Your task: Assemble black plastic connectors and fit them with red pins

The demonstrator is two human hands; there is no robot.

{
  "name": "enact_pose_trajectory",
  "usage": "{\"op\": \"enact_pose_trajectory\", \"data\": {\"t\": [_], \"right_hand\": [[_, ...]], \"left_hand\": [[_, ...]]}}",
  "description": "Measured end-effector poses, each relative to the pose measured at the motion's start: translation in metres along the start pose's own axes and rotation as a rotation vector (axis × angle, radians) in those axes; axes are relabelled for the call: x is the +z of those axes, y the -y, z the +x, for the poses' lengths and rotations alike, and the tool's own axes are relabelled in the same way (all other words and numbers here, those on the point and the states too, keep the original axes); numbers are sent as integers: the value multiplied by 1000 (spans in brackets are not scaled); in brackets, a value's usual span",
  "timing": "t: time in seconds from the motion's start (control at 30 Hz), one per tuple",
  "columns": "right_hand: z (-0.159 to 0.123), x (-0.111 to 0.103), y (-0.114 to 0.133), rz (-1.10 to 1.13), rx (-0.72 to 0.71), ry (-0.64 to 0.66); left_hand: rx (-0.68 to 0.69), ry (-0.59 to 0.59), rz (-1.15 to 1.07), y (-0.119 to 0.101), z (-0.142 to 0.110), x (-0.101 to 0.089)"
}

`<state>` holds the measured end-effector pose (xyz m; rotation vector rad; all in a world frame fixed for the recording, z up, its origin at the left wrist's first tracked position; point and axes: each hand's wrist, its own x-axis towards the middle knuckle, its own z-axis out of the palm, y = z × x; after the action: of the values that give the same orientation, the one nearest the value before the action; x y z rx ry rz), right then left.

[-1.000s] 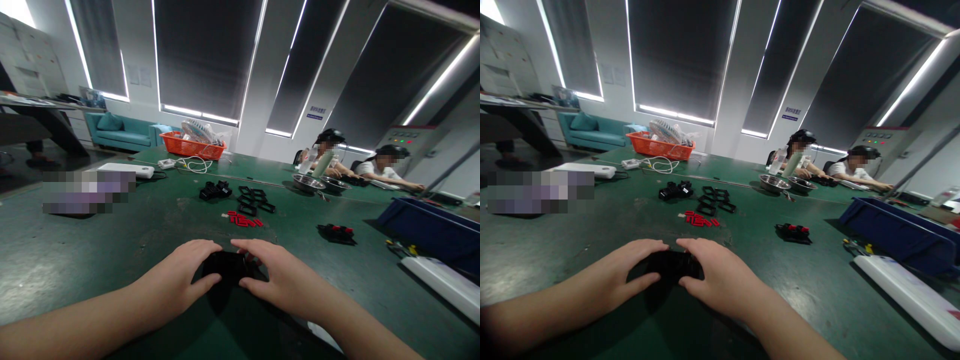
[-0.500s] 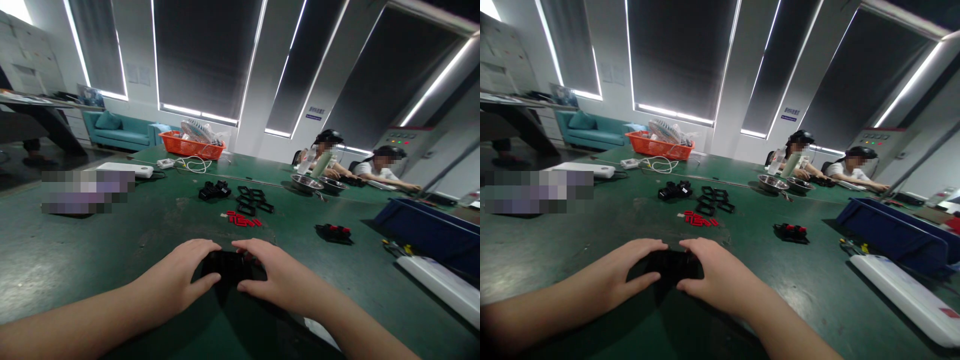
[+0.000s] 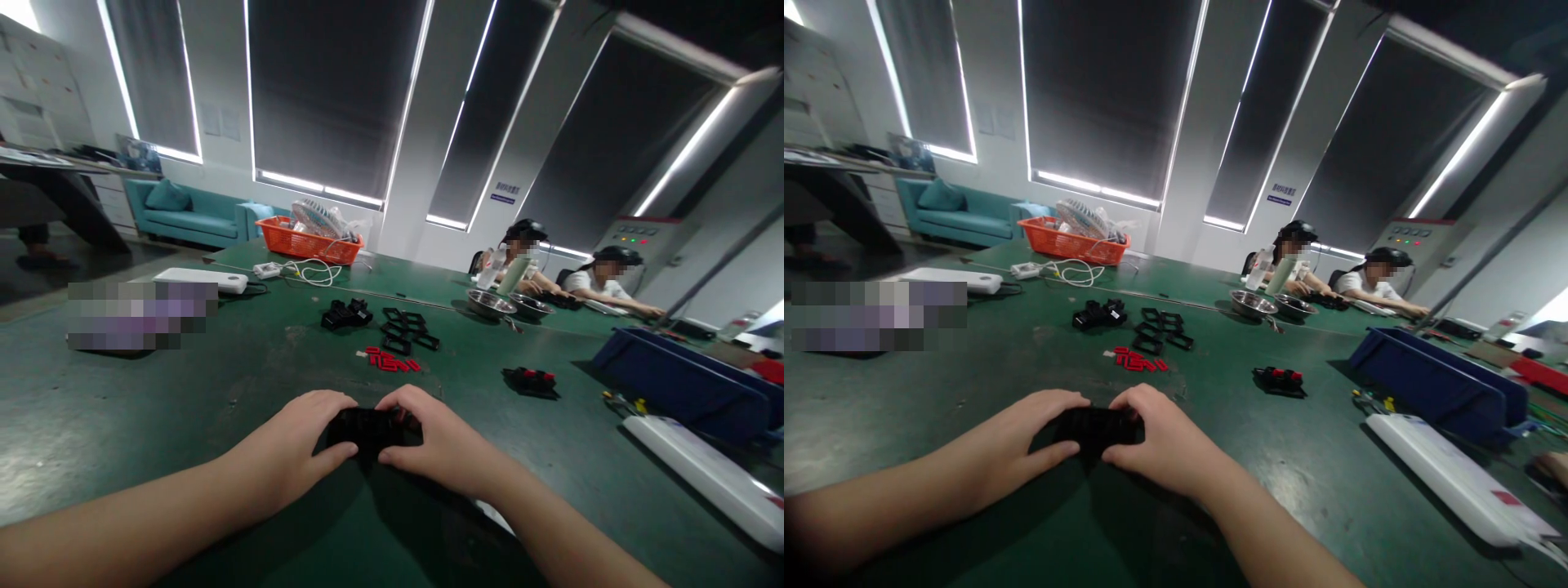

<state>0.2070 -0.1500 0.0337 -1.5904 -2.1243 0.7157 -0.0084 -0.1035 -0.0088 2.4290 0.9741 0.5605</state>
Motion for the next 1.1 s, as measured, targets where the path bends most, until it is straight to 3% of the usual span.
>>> {"op": "enact_pose_trajectory", "data": {"t": [0.5,1.1], "right_hand": [[6,16,-15,92,-36,-81],[0,8,-12,50,-76,-24]], "left_hand": [[-46,46,-21,-3,0,-2],[-1,25,5,-3,0,-2]]}}
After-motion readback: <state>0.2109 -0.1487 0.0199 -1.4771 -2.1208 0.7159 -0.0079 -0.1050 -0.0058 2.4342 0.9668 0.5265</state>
